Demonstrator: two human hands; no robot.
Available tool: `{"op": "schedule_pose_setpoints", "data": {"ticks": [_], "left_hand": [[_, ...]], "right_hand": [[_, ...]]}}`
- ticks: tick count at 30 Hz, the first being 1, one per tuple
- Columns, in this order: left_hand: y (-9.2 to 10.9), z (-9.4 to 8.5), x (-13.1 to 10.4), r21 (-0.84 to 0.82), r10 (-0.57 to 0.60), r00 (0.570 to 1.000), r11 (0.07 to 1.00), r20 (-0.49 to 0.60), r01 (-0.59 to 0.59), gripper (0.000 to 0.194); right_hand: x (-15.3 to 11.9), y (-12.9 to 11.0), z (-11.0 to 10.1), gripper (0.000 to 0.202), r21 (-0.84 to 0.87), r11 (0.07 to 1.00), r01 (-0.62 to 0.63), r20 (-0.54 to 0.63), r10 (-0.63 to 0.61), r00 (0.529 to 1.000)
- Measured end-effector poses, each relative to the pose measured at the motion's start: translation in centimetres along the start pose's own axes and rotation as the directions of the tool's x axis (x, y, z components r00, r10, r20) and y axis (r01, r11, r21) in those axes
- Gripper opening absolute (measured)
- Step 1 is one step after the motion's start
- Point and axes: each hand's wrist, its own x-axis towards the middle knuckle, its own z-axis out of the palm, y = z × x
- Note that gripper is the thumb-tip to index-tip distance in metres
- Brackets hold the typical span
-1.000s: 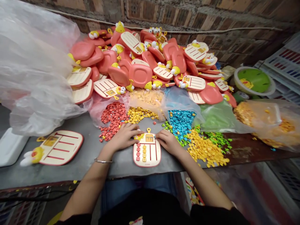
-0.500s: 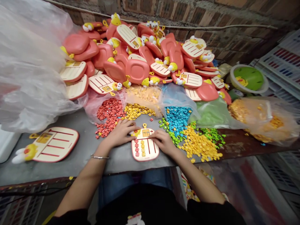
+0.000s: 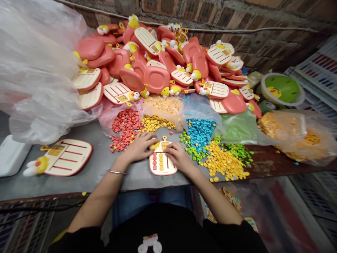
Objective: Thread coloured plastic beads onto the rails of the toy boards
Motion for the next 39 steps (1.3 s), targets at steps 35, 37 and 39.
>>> {"op": "schedule_pose_setpoints", "data": {"ticks": [35, 37, 39], "left_hand": [[4.2, 0.7, -2.3, 0.137, -0.061, 0.996, 0.989, 0.068, 0.051, 0.099], [3.9, 1.1, -2.5, 0.159, -0.05, 0.997, 0.986, 0.063, 0.039, 0.1], [3.7, 1.3, -2.6, 0.169, -0.034, 0.998, 0.985, 0.052, 0.025, 0.099]], "right_hand": [[0.0, 2.2, -5.5, 0.02, -0.043, 0.993, -0.107, -0.244, 0.094, 0.965], [0.7, 1.4, -3.6, 0.02, -0.043, 0.998, -0.055, -0.115, 0.05, 0.992], [1.7, 1.5, -2.2, 0.018, -0.088, 0.996, -0.035, -0.041, 0.032, 0.999]]}}
